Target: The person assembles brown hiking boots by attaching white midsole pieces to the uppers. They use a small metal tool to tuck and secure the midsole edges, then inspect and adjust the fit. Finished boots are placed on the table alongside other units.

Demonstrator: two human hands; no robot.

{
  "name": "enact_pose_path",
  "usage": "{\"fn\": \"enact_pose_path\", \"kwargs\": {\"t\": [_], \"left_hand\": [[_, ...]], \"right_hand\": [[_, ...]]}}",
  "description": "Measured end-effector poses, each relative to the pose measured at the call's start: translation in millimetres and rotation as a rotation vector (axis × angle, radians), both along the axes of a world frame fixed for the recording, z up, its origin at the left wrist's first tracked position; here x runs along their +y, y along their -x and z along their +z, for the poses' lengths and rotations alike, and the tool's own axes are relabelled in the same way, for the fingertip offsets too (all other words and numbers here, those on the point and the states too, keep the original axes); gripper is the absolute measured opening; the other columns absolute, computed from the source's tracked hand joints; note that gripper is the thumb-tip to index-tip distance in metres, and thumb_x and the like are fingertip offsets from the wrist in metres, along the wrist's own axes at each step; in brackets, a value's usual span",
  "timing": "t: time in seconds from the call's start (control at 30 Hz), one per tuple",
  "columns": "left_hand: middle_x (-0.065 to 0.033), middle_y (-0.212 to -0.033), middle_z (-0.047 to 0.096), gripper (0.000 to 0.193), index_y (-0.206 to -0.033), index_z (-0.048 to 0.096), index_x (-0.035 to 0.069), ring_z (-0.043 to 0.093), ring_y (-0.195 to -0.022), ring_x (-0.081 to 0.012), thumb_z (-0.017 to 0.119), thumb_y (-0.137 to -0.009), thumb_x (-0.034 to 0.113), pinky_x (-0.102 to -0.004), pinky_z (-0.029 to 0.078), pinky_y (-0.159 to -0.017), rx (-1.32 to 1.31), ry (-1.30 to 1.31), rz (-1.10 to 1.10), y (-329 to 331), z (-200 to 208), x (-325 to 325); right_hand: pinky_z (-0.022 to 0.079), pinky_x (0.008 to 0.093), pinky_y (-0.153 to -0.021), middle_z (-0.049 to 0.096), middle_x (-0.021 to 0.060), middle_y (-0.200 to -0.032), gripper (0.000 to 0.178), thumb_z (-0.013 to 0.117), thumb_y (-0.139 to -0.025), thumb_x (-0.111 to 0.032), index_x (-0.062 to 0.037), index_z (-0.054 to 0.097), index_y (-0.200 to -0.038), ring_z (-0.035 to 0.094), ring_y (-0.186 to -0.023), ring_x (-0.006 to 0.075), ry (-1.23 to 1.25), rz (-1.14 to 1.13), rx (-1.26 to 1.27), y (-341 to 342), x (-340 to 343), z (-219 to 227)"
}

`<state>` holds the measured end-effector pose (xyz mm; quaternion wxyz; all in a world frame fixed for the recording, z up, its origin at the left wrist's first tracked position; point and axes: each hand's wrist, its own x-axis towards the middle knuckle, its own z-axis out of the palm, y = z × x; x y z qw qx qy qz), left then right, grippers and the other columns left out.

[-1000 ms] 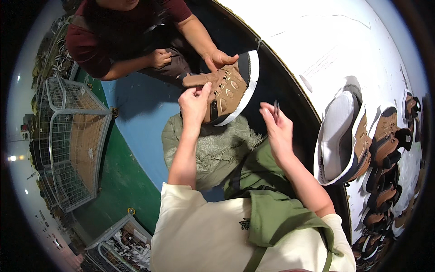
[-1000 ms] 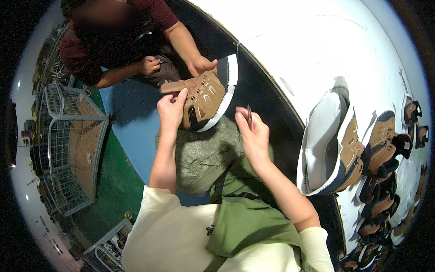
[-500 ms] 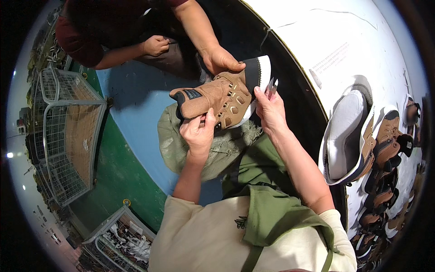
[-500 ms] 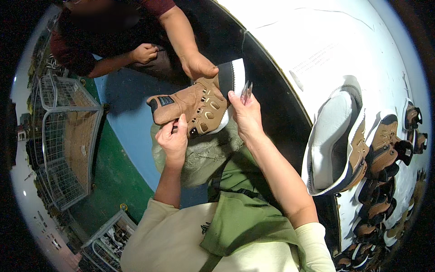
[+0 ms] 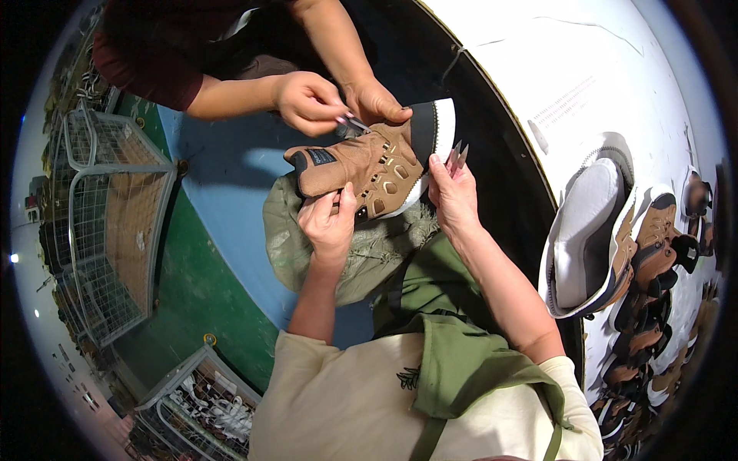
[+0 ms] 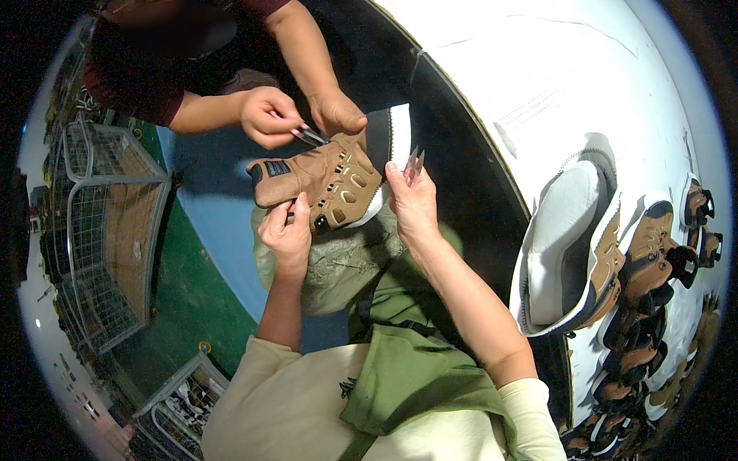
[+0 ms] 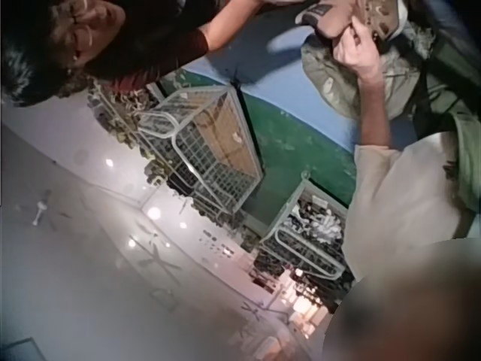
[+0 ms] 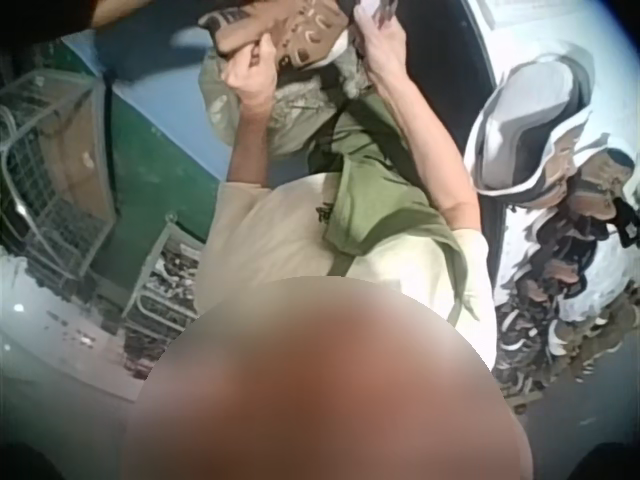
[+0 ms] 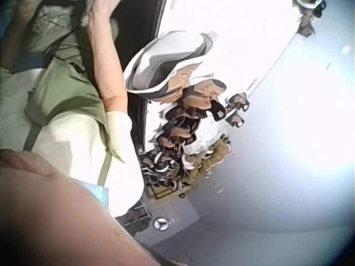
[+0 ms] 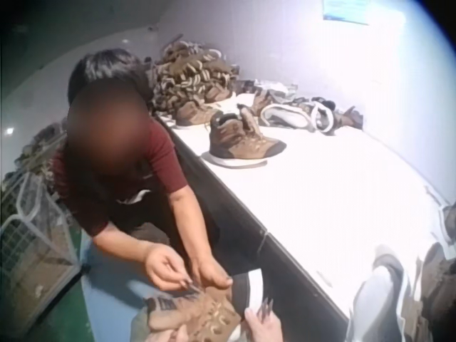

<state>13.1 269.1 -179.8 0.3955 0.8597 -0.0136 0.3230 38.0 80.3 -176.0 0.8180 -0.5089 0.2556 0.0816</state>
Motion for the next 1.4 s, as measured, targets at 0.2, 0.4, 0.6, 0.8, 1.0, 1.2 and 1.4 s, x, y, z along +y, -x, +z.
{"fn": "enact_pose_path", "kwargs": {"t": [0.2, 0.4, 0.6, 0.8, 1.0, 1.2, 1.4], "left_hand": [[-0.0100, -0.063, 0.063, 0.010, -0.073, 0.065, -0.001, 0.061, -0.053, -0.0249, 0.076, -0.073, 0.001, -0.0346, 0.048, -0.053, 0.016, -0.009, 0.001, 0, -1, -1], [-0.0101, -0.064, 0.063, 0.010, -0.075, 0.066, -0.001, 0.062, -0.054, -0.0249, 0.075, -0.074, 0.002, -0.0346, 0.049, -0.053, 0.028, 0.014, -0.001, 0, -3, 0], [-0.0105, -0.063, 0.063, 0.010, -0.075, 0.066, -0.002, 0.061, -0.054, -0.0255, 0.075, -0.074, 0.002, -0.0347, 0.049, -0.054, 0.017, -0.027, 0.008, 1, -2, 0], [-0.0105, -0.063, 0.063, 0.010, -0.074, 0.065, -0.002, 0.061, -0.054, -0.0261, 0.075, -0.074, 0.003, -0.0350, 0.048, -0.053, 0.023, -0.011, 0.007, 1, -4, 2], [-0.0108, -0.067, 0.066, 0.011, -0.082, 0.068, -0.003, 0.062, -0.057, -0.0200, 0.075, -0.077, 0.004, -0.0304, 0.049, -0.057, 0.025, -0.029, -0.023, 2, -9, 5], [-0.0101, -0.063, 0.063, 0.011, -0.073, 0.066, 0.000, 0.061, -0.053, -0.0267, 0.076, -0.074, 0.004, -0.0351, 0.048, -0.052, 0.003, -0.029, 0.003, -2, -6, 1], [-0.0106, -0.063, 0.064, 0.012, -0.073, 0.066, 0.000, 0.062, -0.054, -0.0269, 0.076, -0.074, 0.005, -0.0354, 0.048, -0.052, -0.006, -0.035, 0.005, -3, -11, 1]], "right_hand": [[0.021, 0.0206, -0.040, 0.042, -0.0086, -0.061, 0.017, 0.066, -0.092, -0.021, -0.0143, 0.052, -0.088, 0.030, -0.044, 0.0027, -0.007, -0.027, 0.003, -3, 2, 4], [0.021, 0.0203, -0.041, 0.041, -0.0089, -0.061, 0.017, 0.066, -0.092, -0.022, -0.0146, 0.052, -0.087, 0.030, -0.045, 0.0026, -0.021, -0.017, 0.004, -2, 2, 3], [0.021, 0.0200, -0.041, 0.042, -0.0086, -0.061, 0.016, 0.066, -0.092, -0.022, -0.0143, 0.052, -0.087, 0.031, -0.045, 0.0025, -0.012, -0.033, 0.010, -2, 3, 2], [0.021, 0.0201, -0.041, 0.042, -0.0082, -0.061, 0.016, 0.065, -0.092, -0.022, -0.0139, 0.052, -0.088, 0.032, -0.045, 0.0028, -0.015, -0.017, 0.008, -2, 3, 3], [0.023, 0.0202, -0.042, 0.041, -0.0081, -0.061, 0.017, 0.064, -0.093, -0.022, -0.0134, 0.050, -0.088, 0.031, -0.045, 0.0031, 0.002, -0.010, 0.014, -2, 3, 3], [0.023, 0.0207, -0.042, 0.041, -0.0081, -0.061, 0.017, 0.063, -0.094, -0.022, -0.0139, 0.049, -0.088, 0.031, -0.045, 0.0032, -0.008, -0.014, 0.013, -3, 3, 6], [0.024, 0.0211, -0.042, 0.041, -0.0082, -0.062, 0.017, 0.063, -0.093, -0.023, -0.0142, 0.050, -0.090, 0.031, -0.045, 0.0036, -0.023, 0.034, 0.033, -2, -1, -1]]}}
